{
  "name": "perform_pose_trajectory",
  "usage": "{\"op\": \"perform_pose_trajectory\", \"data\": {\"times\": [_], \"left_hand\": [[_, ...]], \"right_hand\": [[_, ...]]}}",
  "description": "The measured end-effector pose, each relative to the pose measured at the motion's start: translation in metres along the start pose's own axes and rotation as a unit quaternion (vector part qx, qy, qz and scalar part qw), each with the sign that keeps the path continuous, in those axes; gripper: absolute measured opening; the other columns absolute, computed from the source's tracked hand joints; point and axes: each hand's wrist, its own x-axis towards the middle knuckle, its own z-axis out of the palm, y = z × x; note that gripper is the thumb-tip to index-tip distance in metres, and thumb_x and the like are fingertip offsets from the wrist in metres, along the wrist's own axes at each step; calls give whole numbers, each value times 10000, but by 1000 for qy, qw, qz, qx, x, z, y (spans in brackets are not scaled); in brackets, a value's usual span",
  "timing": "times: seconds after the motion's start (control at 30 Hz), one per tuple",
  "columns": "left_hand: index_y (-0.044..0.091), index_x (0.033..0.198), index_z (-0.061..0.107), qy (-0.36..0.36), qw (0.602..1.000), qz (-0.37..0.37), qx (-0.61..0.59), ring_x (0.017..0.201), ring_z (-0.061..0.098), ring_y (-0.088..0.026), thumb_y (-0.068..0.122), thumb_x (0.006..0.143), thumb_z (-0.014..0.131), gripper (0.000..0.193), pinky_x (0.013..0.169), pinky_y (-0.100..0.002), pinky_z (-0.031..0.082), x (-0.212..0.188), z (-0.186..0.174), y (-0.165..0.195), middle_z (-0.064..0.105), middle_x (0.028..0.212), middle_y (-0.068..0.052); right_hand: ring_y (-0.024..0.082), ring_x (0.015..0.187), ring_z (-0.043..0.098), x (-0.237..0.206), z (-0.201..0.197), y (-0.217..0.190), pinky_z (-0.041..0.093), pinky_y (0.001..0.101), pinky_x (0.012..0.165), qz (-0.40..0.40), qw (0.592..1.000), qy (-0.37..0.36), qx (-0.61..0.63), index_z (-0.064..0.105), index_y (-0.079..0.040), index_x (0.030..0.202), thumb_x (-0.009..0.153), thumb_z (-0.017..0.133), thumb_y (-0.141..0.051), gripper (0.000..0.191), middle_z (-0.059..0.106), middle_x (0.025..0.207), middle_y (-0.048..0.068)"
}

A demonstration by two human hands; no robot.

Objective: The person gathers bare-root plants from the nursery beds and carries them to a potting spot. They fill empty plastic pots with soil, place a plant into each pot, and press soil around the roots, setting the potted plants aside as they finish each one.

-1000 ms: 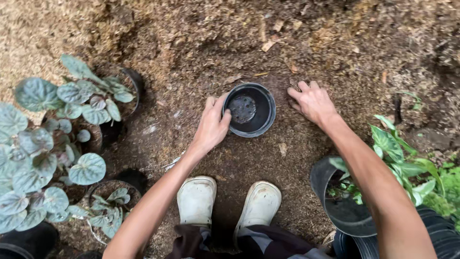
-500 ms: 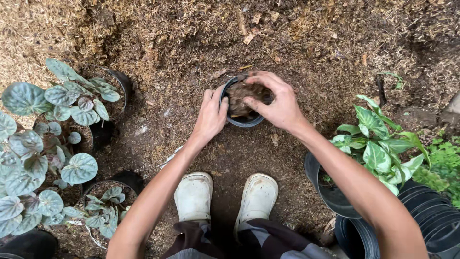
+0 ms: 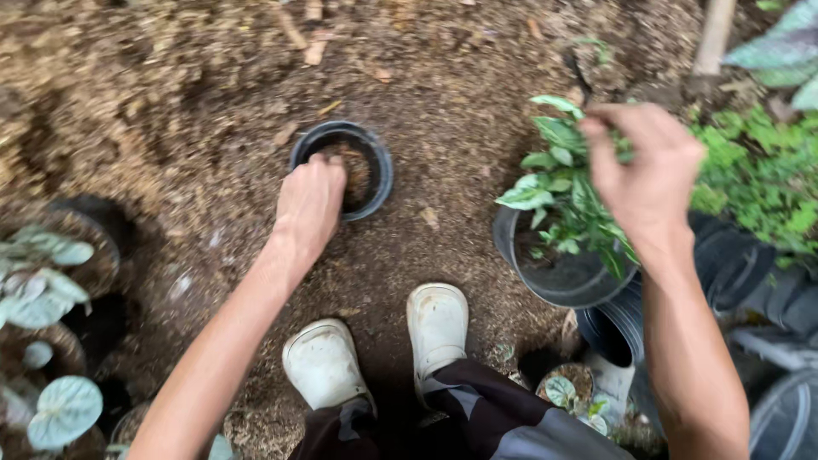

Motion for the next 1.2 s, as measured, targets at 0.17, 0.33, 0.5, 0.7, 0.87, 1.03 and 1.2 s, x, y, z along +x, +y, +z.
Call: {"op": "perform_pose_trajectory", "data": {"times": [0.17,0.33,0.5,0.7,0.87,1.03,1.2], "left_hand": [[-56,988,725,-107,994,20,-33,908,740,-390,-35,868,668,134,779,-410,624,28,18,3,727,985,-300],[-96,1027,720,98,983,67,-142,707,728,-406,-47,859,676,181,578,-433,614,15,5,14,715,1034,-309],[-38,1126,732,75,968,30,-239,632,721,-295,0,976,628,186,522,-366,614,-3,-21,37,729,971,-236],[-15,1125,744,109,944,30,-310,603,714,-261,43,954,655,201,562,-380,591,-19,-39,45,757,1005,-181],[-5,1129,745,106,927,24,-359,609,718,-252,63,959,666,200,577,-371,587,-29,-45,45,758,1029,-184],[0,1146,737,93,907,69,-404,696,746,-226,72,961,666,211,599,-335,605,-30,-50,61,758,979,-160],[20,1176,727,96,903,114,-403,854,758,-232,91,931,724,255,706,-371,615,-22,-81,67,749,1005,-142]], "right_hand": [[289,849,731,-89,-62,46,572,425,818,322,930,-101,-146,795,-76,1149,1063,713,-187,163,762,995,160],[230,905,756,-173,-37,71,577,395,853,396,790,-466,-34,835,-189,1076,839,761,-375,310,821,1033,64],[312,882,756,-201,69,67,583,441,881,429,826,-352,-101,721,-61,1158,853,769,-592,614,771,900,166],[316,782,731,-199,102,74,591,433,769,494,821,-274,-78,751,-58,1123,914,767,-401,402,760,881,198],[156,727,734,-213,38,74,586,270,547,510,823,-118,220,631,-6,1209,913,721,-105,325,747,959,123],[243,835,752,-215,-45,65,625,346,645,516,824,-66,225,582,39,1260,952,695,-21,334,707,1015,183],[241,920,738,-182,-79,53,649,368,784,337,858,-62,382,574,36,1327,972,690,-15,377,715,1097,180]]}}
